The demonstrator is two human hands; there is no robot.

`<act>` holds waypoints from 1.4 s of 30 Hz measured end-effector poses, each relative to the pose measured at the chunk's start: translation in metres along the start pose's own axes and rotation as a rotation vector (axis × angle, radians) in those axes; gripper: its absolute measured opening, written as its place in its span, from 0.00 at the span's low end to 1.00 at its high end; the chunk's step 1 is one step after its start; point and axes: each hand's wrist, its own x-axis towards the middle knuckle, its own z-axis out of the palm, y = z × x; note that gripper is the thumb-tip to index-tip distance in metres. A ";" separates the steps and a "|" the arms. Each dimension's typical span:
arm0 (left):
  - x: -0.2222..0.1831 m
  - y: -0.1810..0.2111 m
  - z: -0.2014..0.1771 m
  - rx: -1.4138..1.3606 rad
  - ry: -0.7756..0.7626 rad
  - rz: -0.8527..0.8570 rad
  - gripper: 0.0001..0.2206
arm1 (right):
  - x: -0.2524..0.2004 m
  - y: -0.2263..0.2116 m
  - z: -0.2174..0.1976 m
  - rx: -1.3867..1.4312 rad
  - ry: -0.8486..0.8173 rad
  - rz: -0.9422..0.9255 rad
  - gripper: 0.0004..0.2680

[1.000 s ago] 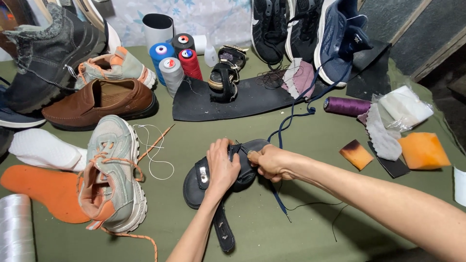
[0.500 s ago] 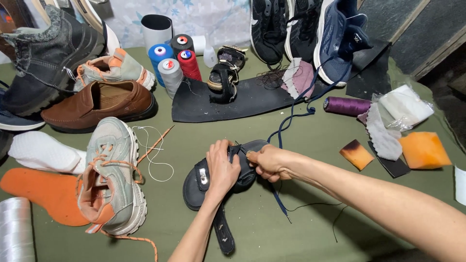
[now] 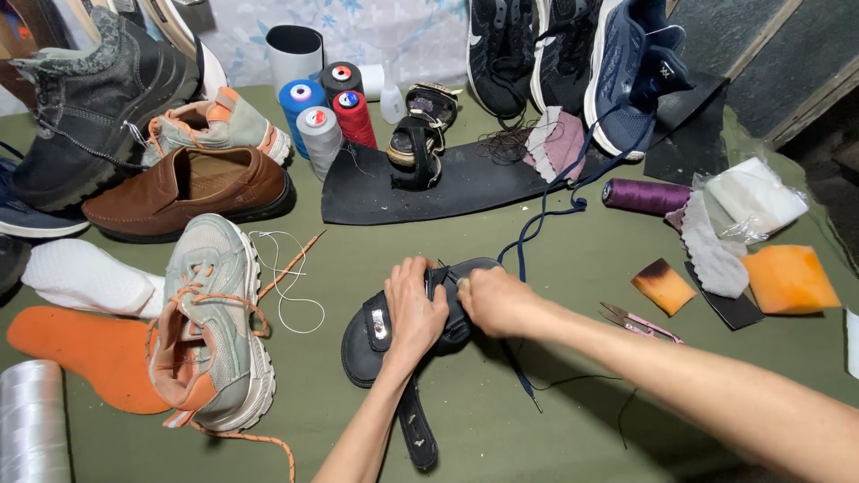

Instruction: Hand-sewing a strap onto a black sandal using an awl and thread on a repair workbench.

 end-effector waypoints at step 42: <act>-0.062 0.093 -0.083 0.042 0.224 0.301 0.14 | -0.141 -0.009 0.043 0.048 0.394 -0.027 0.11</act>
